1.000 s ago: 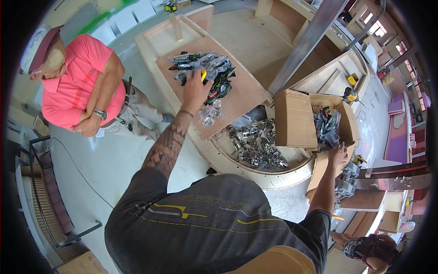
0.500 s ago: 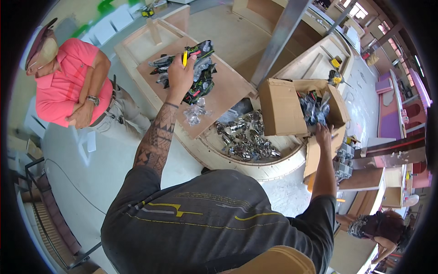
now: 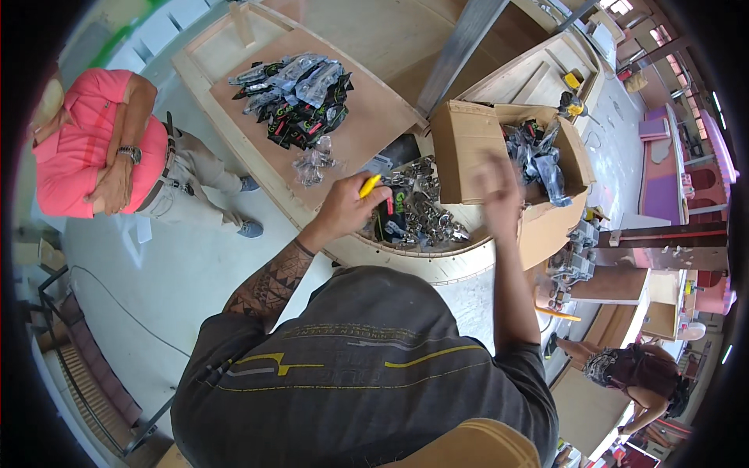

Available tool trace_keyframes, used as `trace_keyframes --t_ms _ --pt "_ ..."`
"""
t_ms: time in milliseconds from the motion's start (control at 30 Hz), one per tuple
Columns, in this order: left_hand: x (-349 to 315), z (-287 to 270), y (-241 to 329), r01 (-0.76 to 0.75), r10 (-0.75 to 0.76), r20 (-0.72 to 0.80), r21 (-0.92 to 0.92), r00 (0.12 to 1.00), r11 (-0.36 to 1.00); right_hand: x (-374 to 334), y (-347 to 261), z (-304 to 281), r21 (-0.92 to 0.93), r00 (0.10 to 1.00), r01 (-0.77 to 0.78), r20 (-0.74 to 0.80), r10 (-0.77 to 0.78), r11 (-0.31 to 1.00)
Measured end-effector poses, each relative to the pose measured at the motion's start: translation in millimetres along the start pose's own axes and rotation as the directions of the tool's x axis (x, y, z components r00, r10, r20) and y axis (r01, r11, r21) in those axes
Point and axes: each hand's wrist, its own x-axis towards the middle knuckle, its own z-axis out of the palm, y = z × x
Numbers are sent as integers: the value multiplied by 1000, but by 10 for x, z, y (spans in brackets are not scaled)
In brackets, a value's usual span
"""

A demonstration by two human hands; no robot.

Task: The person removes metal cabinet hinges from plastic bags using a yellow utility knife and places them on a wooden surface.

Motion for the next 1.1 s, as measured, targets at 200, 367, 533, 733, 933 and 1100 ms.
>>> trace_keyframes --t_ms 200,367,533,733,933,1100 --pt "140 272 236 146 -127 108 -188 986 971 -668 -164 772 528 846 -505 458 273 683" --pt "143 288 169 22 -21 72 -1 997 1000 -832 -74 782 727 802 -556 343 489 403" --pt "53 245 305 -202 117 296 276 948 940 -906 22 770 708 818 -490 173 548 508" --pt "80 323 338 -288 141 400 335 906 897 -955 -27 718 632 869 -411 55 491 657" --pt "52 425 418 -293 92 417 448 904 845 -1017 -76 599 140 954 -249 -134 267 958" --pt "85 571 405 -333 137 423 432 895 838 -1068 -76 484 -181 990 0 -141 -26 983"
